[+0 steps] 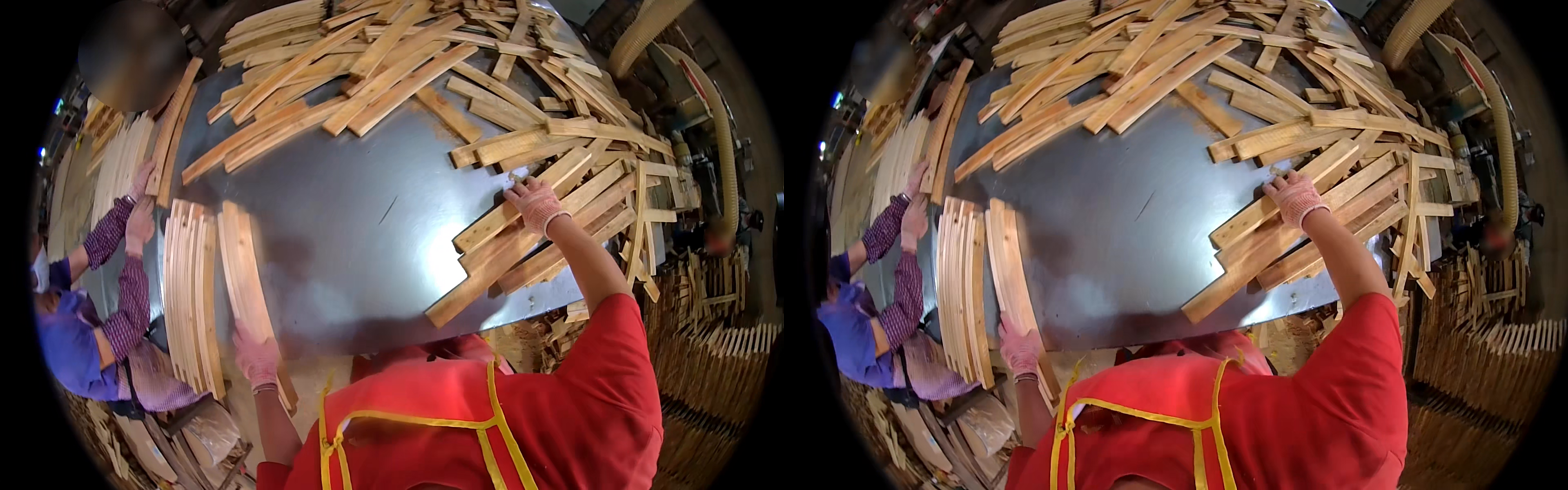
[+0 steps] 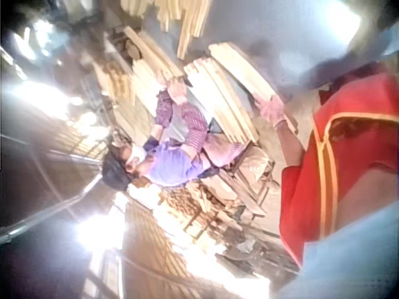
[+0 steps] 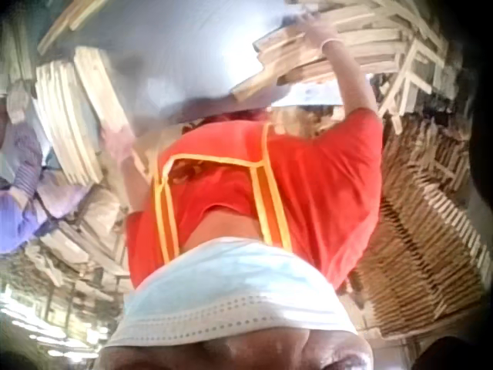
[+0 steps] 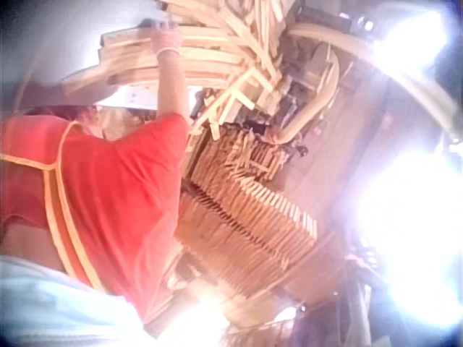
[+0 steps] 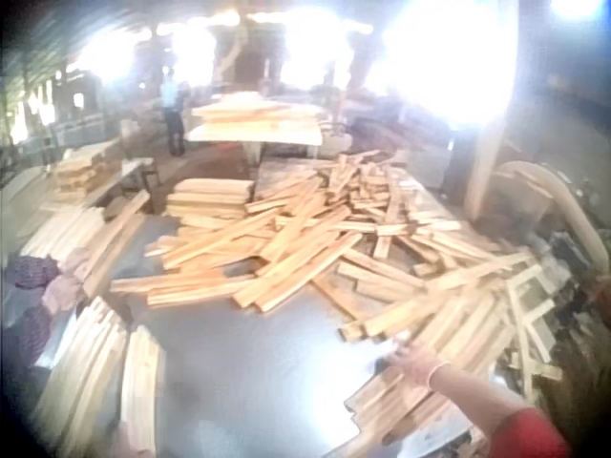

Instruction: The person sorts wooden planks on a metal table, picking up pieces from a pile and arranging them into neat stacks. Another person is also present, working on a similar task nearby.

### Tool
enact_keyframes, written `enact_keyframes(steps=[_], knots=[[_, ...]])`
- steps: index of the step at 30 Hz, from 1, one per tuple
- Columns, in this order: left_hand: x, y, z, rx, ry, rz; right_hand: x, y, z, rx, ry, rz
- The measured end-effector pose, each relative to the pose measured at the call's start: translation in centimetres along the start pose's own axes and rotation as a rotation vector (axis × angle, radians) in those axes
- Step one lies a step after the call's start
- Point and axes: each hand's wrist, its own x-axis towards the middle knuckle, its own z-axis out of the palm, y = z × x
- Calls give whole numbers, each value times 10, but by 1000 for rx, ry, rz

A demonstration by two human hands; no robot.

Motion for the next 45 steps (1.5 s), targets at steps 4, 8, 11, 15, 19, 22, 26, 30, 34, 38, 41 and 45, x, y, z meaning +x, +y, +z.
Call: enact_keyframes(steps=[4, 8, 11, 15, 19, 22, 26, 30, 34, 38, 41, 45], knots=[[-2, 59, 5, 110, 181, 432, 16, -31, -78, -37, -446, -164], [-46, 185, 38, -35, -74, 698, 18, -65, -101, 292, -172, -511], [-72, 254, 30, 77, -351, 750, 70, 8, -94, 394, 55, -119], [-77, 249, 51, 301, -553, 748, 114, 144, -40, 229, 317, 200], [-80, 198, 23, 213, -550, 694, 122, 220, 47, 157, 185, 309], [-87, 104, 29, 166, -257, 463, 134, 175, 27, 41, 39, 297], [-26, 12, -26, -82, 64, 208, 106, 112, -34, 254, -179, -1], [34, -38, -70, -89, -66, -116, 85, -31, -138, 606, -333, -154], [76, -104, -4, -214, -157, 5, 126, -129, -146, 1096, -128, -422], [94, -118, 31, -402, -342, 40, 175, -225, -138, 1594, -217, -259], [67, -71, 18, -410, -255, -86, 196, -287, -124, 2048, -225, -76], [38, -70, 22, -346, -187, -117, 183, -376, -162, 2132, -120, -33]])
